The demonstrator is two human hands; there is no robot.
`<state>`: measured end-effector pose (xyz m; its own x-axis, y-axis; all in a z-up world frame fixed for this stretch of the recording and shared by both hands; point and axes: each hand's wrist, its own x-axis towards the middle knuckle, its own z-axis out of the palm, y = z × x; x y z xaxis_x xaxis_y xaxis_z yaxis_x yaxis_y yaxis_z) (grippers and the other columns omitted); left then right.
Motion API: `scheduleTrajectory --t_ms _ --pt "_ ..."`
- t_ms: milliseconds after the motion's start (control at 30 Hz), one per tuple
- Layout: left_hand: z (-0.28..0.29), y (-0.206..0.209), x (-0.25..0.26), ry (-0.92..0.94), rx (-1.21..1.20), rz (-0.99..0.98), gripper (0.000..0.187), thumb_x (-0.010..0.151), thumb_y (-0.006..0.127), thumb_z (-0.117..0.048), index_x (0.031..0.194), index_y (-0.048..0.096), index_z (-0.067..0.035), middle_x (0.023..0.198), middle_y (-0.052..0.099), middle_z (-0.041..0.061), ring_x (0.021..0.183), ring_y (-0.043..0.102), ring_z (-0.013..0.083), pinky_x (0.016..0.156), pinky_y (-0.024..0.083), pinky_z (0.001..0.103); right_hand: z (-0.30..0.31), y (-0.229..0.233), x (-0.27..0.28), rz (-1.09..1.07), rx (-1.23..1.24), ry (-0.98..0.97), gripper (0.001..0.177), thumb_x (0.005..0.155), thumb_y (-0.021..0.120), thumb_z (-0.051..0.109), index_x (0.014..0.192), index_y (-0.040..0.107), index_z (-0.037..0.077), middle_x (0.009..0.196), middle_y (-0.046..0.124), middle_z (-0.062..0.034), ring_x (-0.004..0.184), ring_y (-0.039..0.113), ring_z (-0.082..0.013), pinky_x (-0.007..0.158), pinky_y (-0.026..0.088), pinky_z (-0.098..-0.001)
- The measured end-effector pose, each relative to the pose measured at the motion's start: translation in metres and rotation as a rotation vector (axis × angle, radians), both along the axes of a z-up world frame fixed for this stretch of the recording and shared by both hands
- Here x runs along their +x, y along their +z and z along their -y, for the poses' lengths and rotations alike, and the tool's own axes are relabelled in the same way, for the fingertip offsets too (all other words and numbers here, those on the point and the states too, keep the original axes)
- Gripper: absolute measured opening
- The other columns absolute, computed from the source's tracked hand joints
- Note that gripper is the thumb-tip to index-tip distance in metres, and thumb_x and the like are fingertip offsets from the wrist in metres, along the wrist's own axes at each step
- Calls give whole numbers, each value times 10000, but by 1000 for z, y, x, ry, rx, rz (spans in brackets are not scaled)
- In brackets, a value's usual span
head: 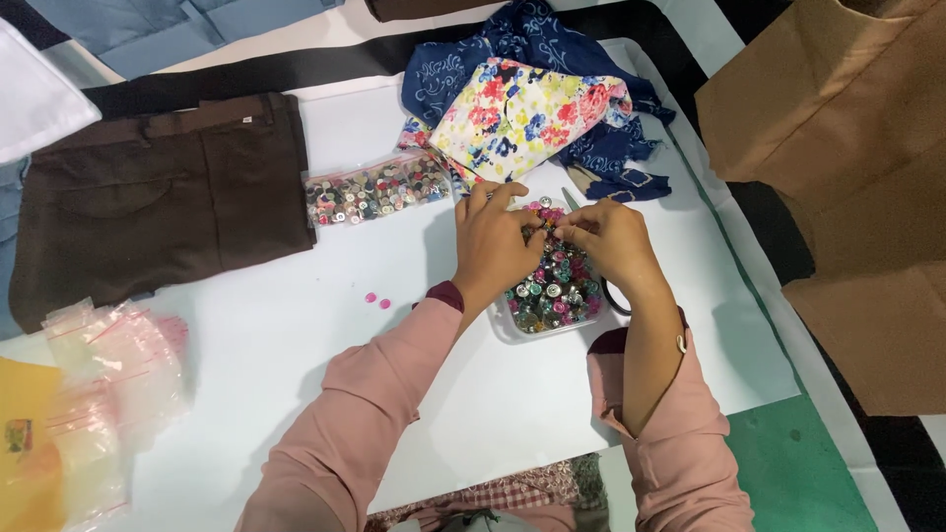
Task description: Sorting and bagging small decorative beads or buttons into plastic bags
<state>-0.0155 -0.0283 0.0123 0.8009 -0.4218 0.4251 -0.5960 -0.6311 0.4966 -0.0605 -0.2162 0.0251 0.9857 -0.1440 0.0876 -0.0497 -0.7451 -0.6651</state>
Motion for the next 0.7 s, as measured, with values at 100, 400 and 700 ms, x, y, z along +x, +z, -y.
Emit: scheduleTrajectory --t_ms 100,400,700 --pt "0 2 -2 -13 35 -48 161 776 766 -257 883 803 -143 1190 628 46 1251 443 308 1042 305 532 -5 6 -4 -29 47 -14 203 810 846 242 983 823 137 826 695 -125 785 663 -277 772 529 -383" --pt "7 -11 4 -10 8 -66 141 760 774 -246 847 797 -137 1102 649 39 1213 472 282 1050 288 523 7 -24 8 28 103 -16 255 756 887 269 963 813 138 795 680 -93 745 666 -223 735 544 -354" --pt "4 -5 -4 -1 -51 -69 116 788 755 -234 870 773 -154 1073 659 40 1199 495 271 1039 297 516 -8 0 -4 33 305 -101 187 813 821 183 985 803 113 757 725 -63 702 664 -140 674 531 -295"
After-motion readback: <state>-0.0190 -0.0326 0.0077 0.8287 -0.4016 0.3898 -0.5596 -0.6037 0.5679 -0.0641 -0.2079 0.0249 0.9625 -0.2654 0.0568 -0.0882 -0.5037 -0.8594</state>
